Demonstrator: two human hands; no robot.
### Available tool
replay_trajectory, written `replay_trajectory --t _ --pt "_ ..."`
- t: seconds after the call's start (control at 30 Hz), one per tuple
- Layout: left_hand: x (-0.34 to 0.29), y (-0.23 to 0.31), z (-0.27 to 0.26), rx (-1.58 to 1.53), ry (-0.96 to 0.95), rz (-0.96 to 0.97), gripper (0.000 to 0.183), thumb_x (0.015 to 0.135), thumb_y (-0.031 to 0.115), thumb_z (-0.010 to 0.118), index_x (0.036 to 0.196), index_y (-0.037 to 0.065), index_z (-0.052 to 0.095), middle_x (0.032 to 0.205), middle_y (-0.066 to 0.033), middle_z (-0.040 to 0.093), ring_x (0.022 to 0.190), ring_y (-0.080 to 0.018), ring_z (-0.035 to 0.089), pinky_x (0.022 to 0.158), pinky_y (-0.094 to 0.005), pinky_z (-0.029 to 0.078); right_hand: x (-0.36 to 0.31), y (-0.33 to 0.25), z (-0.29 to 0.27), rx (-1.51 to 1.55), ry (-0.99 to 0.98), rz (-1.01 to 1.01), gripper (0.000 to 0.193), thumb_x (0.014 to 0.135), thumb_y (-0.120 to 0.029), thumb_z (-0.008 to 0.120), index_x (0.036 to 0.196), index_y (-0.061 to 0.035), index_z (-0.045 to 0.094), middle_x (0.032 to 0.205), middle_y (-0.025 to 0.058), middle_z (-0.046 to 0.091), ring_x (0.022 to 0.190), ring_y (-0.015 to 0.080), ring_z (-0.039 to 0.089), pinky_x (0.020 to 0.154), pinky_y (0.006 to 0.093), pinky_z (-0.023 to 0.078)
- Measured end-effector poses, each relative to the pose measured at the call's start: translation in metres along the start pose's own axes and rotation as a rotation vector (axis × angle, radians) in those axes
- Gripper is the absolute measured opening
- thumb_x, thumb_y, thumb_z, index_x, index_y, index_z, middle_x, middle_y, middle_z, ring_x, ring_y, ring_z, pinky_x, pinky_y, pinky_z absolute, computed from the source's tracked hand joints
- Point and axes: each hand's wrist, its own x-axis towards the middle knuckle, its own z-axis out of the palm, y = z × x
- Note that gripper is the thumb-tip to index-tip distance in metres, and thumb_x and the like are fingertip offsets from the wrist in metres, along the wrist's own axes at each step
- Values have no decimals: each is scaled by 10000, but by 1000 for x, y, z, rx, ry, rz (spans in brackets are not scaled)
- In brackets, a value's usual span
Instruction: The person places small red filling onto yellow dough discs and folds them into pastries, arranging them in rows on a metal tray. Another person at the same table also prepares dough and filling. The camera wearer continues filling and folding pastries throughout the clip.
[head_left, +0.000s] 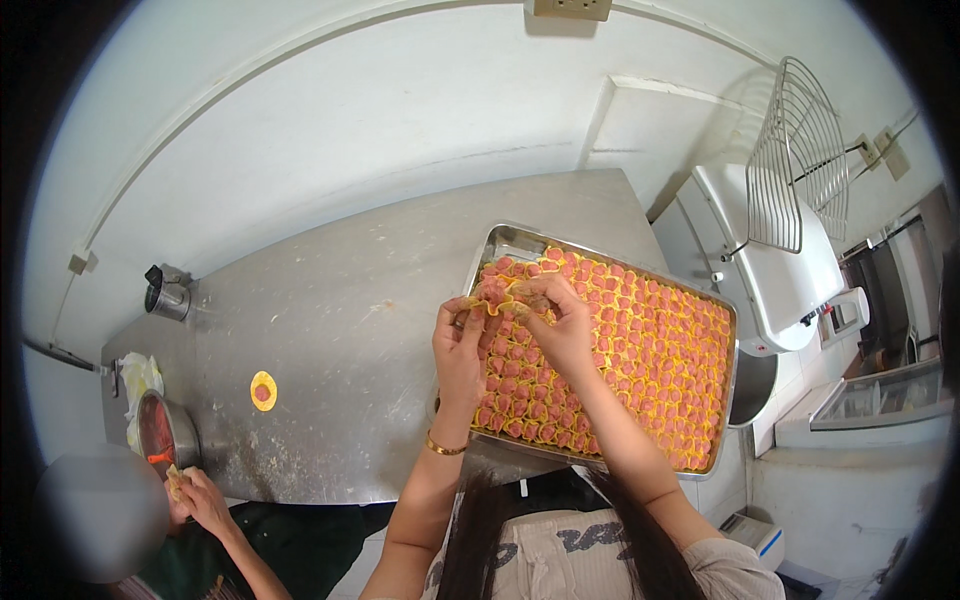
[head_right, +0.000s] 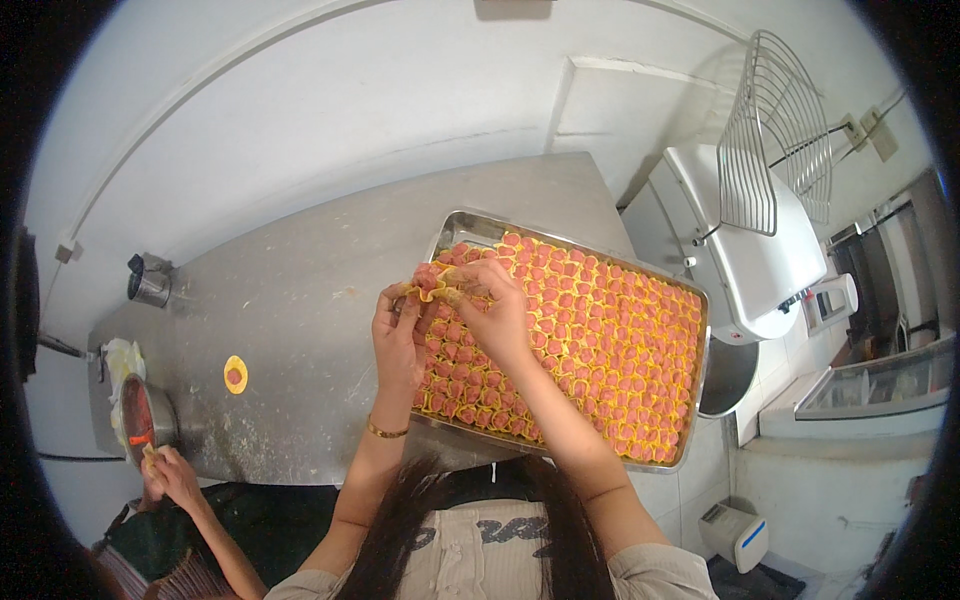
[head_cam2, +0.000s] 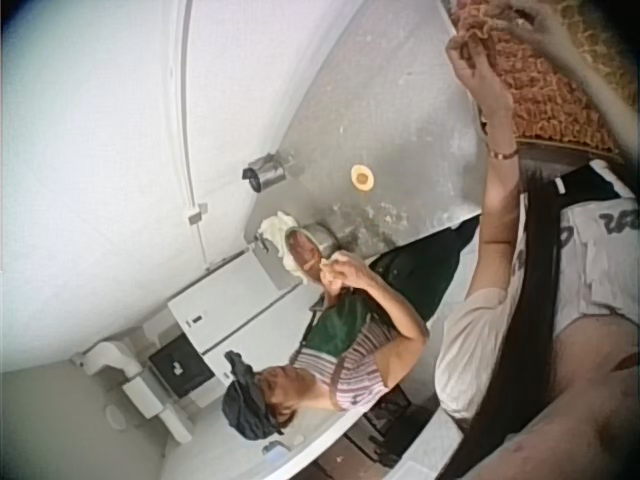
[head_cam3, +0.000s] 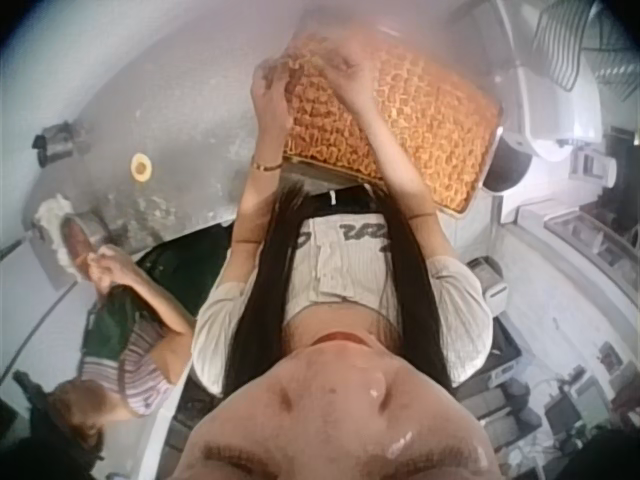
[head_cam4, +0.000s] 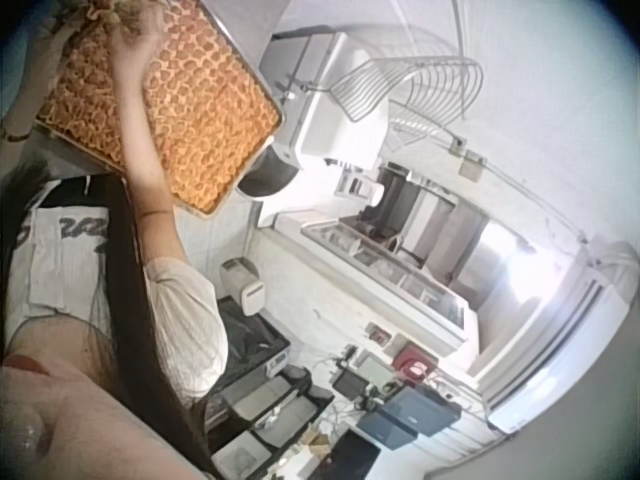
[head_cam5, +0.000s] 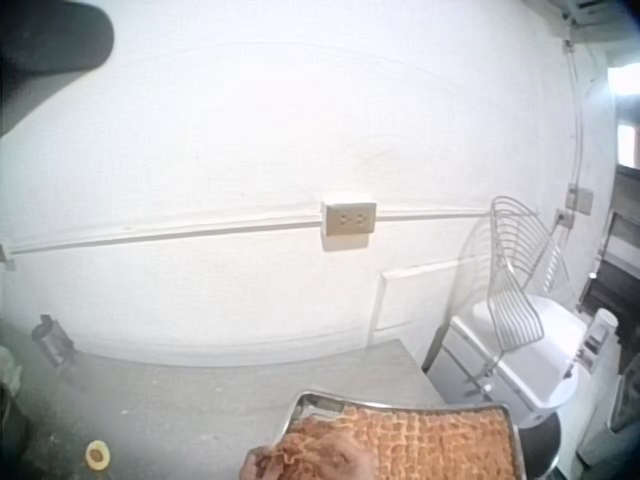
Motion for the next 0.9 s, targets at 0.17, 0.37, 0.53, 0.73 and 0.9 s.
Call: replay_trajectory --t 0.17,0.37,0.53,0.73,0.9 --pt "-2 -1 4 70 -29 0 102 942 75 542 1022 27 502 1010 -33 588 941 -107 589 888 -281 525 2 1 2 153 -22 125 174 787 70 654 946 0 659 951 29 586 868 103 544 758 232 453" --pt "-3 0 -1 105 -75 24 87 940 69 545 1003 29 499 1031 -23 572 940 -95 572 874 -269 516 0 3 3 219 -65 175 152 799 66 632 938 6 653 981 40 591 920 124 568 761 236 488" --pt "-4 2 -2 94 -104 48 77 926 36 552 991 33 510 1163 -63 556 985 -103 568 871 -253 508 -1 3 4 233 -61 141 139 807 63 626 930 4 648 980 32 586 908 118 566 754 234 487" --pt "-5 2 0 94 -132 54 99 930 33 539 1026 28 514 1218 -89 545 1008 -109 571 866 -251 506 -1 4 1 134 -88 192 110 826 49 619 929 14 637 968 32 590 899 123 572 790 265 484" --pt "-5 5 -1 -130 -73 -69 170 965 61 467 1126 16 493 1177 -91 561 1069 -168 582 922 -304 521 -3 -3 -4 484 -119 265 139 850 48 604 986 33 626 1007 43 592 953 128 578 838 266 481"
